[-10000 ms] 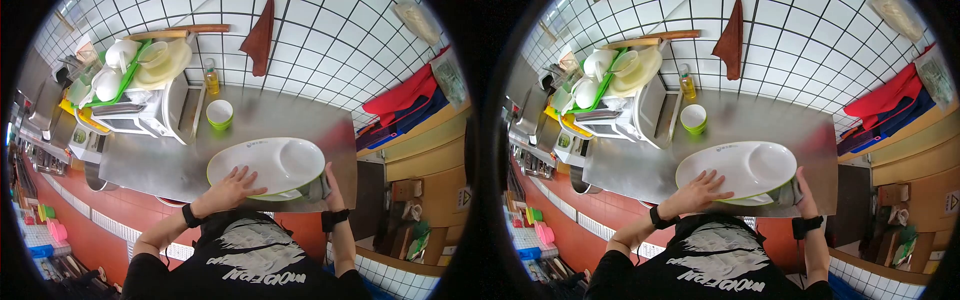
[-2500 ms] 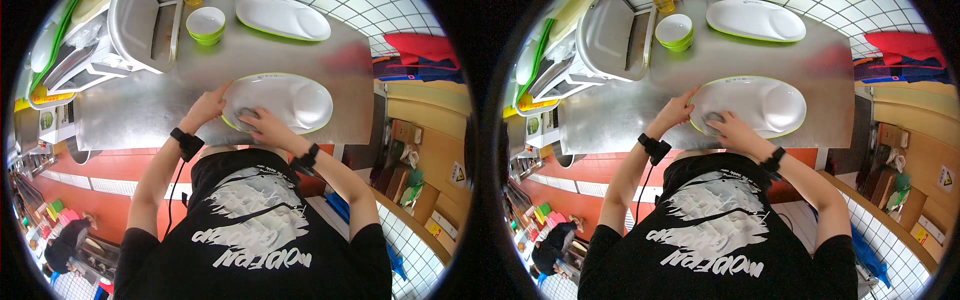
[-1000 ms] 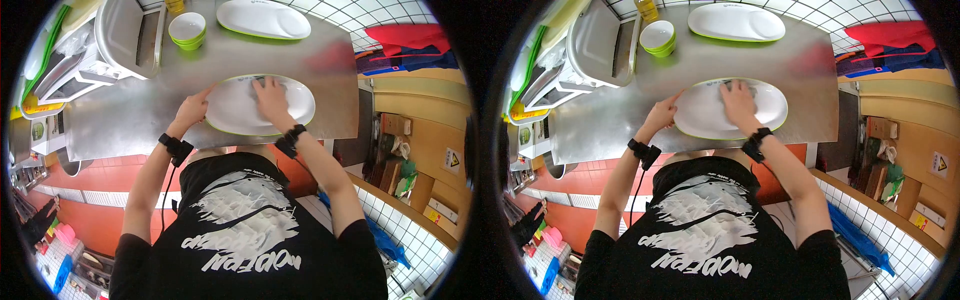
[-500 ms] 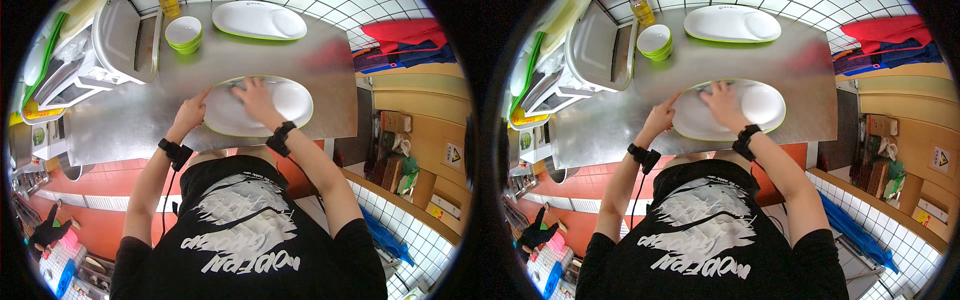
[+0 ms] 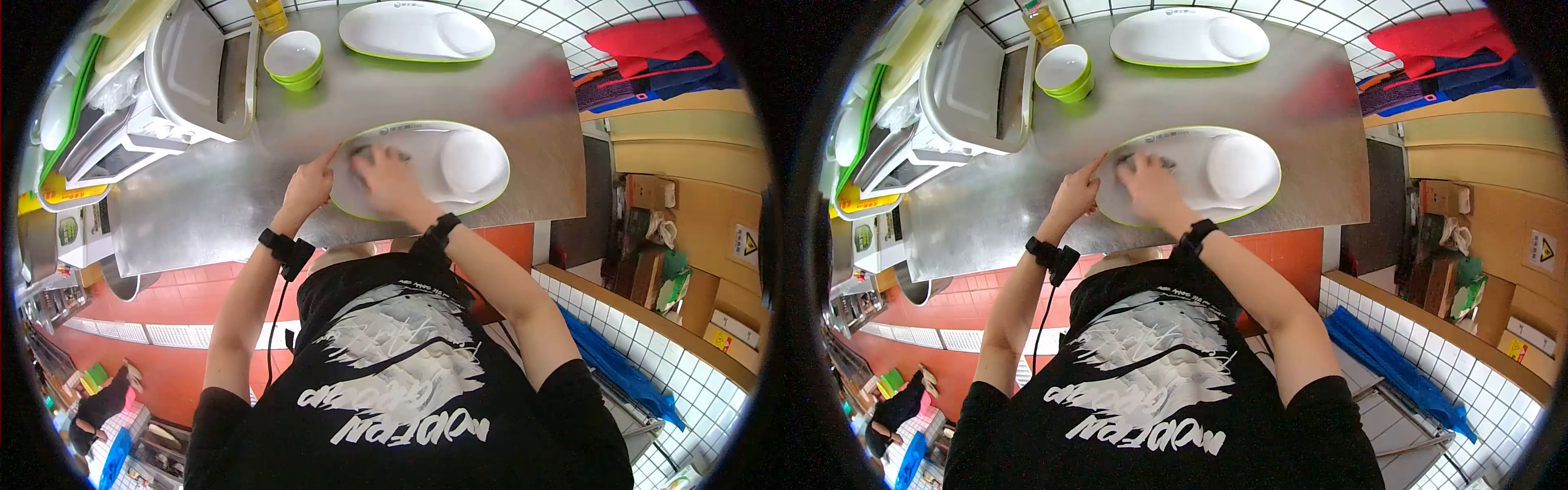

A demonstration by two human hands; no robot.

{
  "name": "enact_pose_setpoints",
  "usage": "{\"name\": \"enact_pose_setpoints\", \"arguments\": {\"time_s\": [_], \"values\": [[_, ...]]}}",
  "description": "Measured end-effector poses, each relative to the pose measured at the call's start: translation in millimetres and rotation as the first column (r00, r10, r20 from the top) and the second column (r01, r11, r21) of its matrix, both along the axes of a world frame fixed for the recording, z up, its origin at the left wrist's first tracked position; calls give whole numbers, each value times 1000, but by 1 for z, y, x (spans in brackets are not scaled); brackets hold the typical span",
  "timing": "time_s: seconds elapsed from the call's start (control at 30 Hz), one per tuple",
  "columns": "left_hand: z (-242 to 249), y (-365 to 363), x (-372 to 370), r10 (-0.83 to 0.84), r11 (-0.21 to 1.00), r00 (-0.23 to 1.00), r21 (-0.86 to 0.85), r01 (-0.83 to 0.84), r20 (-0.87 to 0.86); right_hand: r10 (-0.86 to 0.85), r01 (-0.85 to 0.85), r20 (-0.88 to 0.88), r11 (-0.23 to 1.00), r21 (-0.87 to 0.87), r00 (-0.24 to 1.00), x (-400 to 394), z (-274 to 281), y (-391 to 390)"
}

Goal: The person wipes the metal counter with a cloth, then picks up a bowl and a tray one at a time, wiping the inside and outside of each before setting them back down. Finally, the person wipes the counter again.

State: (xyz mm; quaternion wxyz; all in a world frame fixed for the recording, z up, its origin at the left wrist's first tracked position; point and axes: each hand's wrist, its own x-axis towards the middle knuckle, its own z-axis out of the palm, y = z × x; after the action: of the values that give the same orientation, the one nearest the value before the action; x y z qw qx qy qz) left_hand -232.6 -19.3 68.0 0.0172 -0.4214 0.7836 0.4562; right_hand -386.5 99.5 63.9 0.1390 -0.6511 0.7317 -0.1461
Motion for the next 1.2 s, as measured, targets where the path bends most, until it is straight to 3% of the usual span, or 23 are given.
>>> {"name": "enact_pose_setpoints", "arguments": {"time_s": [0.03, 0.1, 0.13, 0.27, 0.33, 0.4, 0.47, 0.5, 0.53, 0.67, 0.7, 0.77, 0.83, 0.9, 0.97, 1.07, 1.2], "values": [[2, 0, 0, 6, 1000, 1000, 22, -6, 10, -1, 1, 1, 1000, -1, 1000, 7, 6, 10], [-1, -1, 1, 18, 999, 1000, 43, -19, 20, 193, -200, 68, 973, 113, 979, 13, 17, 26], [-8, -1, 3, 6, 1000, 1000, 3, -6, 2, 201, -207, 68, 972, 114, 977, 4, 18, 33], [-18, 1, 7, 24, 996, 1000, -89, -23, 15, 102, -142, 108, 862, 486, 989, -69, 46, 72], [-30, 0, 10, 35, 996, 999, -88, -34, 5, 27, -151, 211, 786, 599, 977, -118, 52, 88], [-28, 1, 14, 40, 996, 999, -86, -40, -1, -155, -60, 348, 843, 534, 925, -166, 61, 107], [-9, 6, 14, 177, 976, 982, 138, -168, -57, -239, 190, 158, 942, 277, 958, -191, 75, 117], [-10, 8, 13, 180, 975, 982, 140, -172, -53, -449, 453, -68, 865, 214, 891, -192, 73, 119], [-11, 9, 13, 237, 956, 971, 181, -232, -10, -631, 672, -270, 735, 92, 727, -194, 68, 124], [-9, 19, 10, 273, 935, 962, 228, -273, 32, -649, 658, -114, 732, 174, 752, -238, 11, 151], [-16, 21, 11, 280, 933, 959, 224, -281, 37, -684, 670, -7, 712, 210, 729, -237, 2, 154], [-34, 22, 12, 175, 984, 981, -60, -170, 89, -705, 667, 108, 701, 252, 701, -230, -1, 154], [-30, 21, 11, 161, 985, 981, -78, -153, 110, -758, 690, 288, 652, 314, 585, -227, 1, 154], [-16, 16, 13, 137, 988, 983, -94, -126, 124, -743, 676, 313, 669, 309, 592, -230, -5, 153], [9, 11, 12, 99, 960, 993, 256, -113, 68, -733, 672, 330, 678, 298, 594, -232, -7, 154], [11, 10, 15, 147, 918, 989, 373, -134, -8, -716, 647, 401, 694, 317, 572, -229, -3, 153], [2, 13, 20, 161, 903, 986, 409, -129, -43, -733, 675, 448, 666, 318, 513, -227, -8, 154]]}}
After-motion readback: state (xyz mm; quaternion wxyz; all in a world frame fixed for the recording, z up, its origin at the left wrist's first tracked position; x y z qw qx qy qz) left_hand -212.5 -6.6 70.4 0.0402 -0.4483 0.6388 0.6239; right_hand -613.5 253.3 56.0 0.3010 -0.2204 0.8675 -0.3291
